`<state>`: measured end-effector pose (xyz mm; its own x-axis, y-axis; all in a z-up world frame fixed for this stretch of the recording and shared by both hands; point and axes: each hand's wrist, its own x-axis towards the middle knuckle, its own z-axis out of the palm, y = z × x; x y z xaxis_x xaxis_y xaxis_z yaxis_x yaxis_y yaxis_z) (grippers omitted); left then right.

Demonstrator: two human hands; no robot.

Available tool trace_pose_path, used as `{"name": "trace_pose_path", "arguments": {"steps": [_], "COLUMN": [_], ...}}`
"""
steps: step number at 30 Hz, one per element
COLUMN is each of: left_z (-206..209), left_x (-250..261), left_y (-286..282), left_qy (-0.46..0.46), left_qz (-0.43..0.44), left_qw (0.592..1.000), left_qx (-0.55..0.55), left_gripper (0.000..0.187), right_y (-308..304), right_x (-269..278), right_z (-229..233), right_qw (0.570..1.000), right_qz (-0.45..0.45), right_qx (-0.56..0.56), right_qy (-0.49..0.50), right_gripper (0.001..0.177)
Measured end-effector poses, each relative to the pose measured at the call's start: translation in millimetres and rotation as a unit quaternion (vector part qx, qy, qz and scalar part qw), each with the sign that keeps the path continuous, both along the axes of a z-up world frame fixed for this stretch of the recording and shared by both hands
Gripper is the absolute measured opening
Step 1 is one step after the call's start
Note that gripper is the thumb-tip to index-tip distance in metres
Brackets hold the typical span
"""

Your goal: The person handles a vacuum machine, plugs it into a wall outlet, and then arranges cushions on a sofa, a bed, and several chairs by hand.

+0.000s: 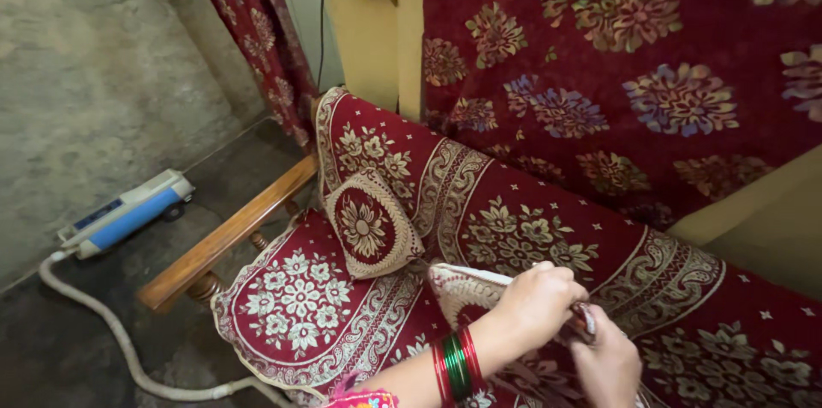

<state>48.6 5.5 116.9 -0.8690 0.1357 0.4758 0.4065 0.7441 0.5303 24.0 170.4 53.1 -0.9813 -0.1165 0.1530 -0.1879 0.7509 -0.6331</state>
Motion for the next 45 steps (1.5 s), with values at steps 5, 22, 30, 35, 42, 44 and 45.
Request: {"name": "trace_pose_path", "arguments": {"steps": [5,22,30,35,42,44,45], "left_z": [12.9,-100.1,-85.6,-83.1,-120.1,-121.8,-123.1], "left_x": [12.9,-14.7,-7.0,-9.6,-21.2,-17.4,-14.9], "left_y": [-0.4,7.9,16.4,20.9,43.6,49.4,51.4], "left_qy": [-0.002,-0.269,-0.339,-0.451,-0.434,-0.464,-0.491], "left_qz": [-0.019,0.067,0.001,-0.013,-0.089,-0.068,-0.064], "left_qw": [0.997,0.896,0.753,0.651,0.650,0.647,0.613], "left_qx": [0.068,0.348,0.564,0.611,0.618,0.602,0.616], "left_gripper": [0.023,0.091,0.080,0.072,0.074,0.075,0.080], "right_y": [-0.4,18.6,115.2,141.9,105.9,94.9,88.6], "right_x": [25.6,92.5,111.9,147.2,175.5,185.9,191.5], "right_z": [22.3,74.2,58.3,56.4,94.2,110.0,117.3], "right_qw": [0.992,0.931,0.855,0.916,0.886,0.883,0.881], "right_qz": [-0.036,-0.175,-0.064,-0.191,-0.225,-0.258,-0.286], "right_qx": [-0.120,-0.276,-0.511,-0.335,-0.303,-0.291,-0.279], "right_qy": [0.023,0.163,0.061,0.112,0.268,0.262,0.253], "right_gripper": [0.051,0.038,0.050,0.043,0.028,0.029,0.031]}}
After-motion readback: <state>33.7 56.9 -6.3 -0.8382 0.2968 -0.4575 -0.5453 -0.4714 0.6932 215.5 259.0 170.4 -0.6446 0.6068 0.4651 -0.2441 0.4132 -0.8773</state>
